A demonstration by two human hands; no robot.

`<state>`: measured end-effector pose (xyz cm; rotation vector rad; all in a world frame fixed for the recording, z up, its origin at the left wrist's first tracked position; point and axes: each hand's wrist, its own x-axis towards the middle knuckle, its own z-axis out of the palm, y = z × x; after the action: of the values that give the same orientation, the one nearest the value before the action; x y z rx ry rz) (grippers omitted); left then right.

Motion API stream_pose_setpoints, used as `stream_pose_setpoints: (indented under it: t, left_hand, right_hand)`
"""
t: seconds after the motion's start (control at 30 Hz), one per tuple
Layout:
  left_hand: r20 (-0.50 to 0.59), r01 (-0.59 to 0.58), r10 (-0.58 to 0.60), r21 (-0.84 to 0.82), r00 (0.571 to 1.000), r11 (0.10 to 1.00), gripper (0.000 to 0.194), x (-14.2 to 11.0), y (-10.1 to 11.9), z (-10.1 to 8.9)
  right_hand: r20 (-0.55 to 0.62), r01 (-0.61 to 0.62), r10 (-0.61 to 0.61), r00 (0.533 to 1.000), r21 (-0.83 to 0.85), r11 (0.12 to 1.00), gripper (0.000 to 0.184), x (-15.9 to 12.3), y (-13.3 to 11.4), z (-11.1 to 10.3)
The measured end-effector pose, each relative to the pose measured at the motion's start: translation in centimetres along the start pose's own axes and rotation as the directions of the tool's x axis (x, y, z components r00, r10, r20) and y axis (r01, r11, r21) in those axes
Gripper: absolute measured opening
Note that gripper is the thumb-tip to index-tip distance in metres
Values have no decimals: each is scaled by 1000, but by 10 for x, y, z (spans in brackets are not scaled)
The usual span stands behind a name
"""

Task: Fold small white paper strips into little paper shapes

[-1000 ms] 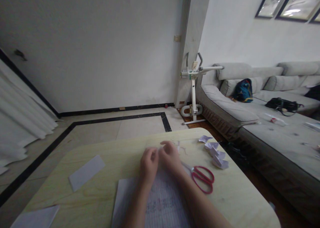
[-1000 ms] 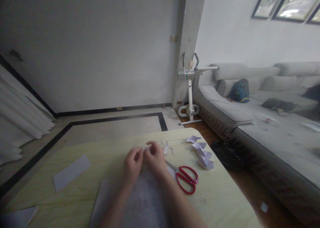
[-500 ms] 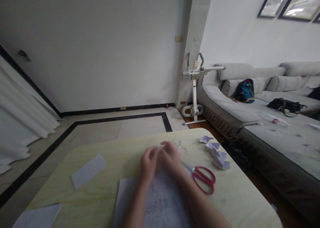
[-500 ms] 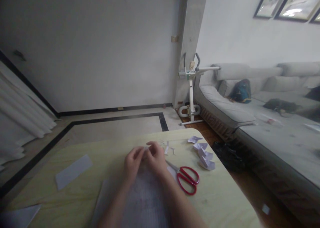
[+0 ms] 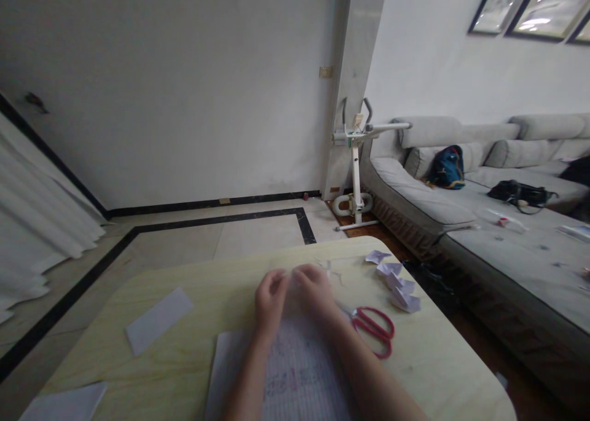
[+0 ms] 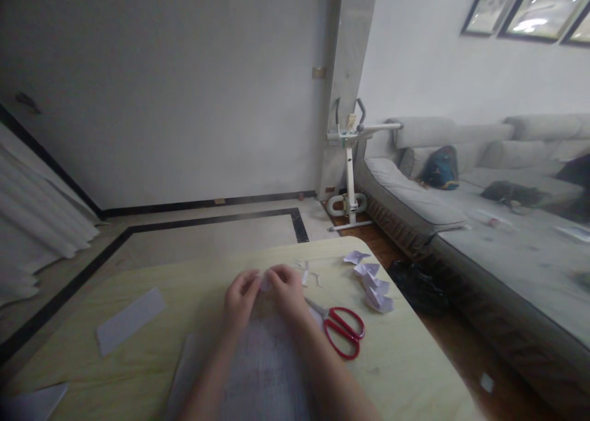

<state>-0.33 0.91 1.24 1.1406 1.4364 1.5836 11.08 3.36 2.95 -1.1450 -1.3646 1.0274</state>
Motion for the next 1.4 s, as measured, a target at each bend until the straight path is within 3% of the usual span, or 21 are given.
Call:
stream_pose_setpoints:
  t: [0.23,0.4,0.7,0.93,1.07,1.4]
  left_hand:
    - [179,9,-16,39,984,999,30,-2,-3,1]
    - [136,-2,-8,78,991,997,29,-2,0,-1]
    - [-13,-20,21,76,1000,997,26,1,8,-6]
    - [59,-11,8,47,998,999,27,-2,12,-6]
    - [19,-41,39,96,999,995,26,0,8,-6]
    - [86,-87,72,191,994,978,28,-2,5,-3]
  right_hand:
    - [-40,-75,78,996,70,995,18,2,-3,-5]
    - [-55,-34,35,998,16,999,12,1,-4,-3]
    - [145,-95,90,985,28,995,16,-3,-6,-3]
    - [144,-115,116,983,-15,993,18,-3,-12,-5]
    - [186,-65,66,980,-14,998,19,-4,-9,-5]
    - [106,-70,64,992,59,996,15,-1,-5,-3]
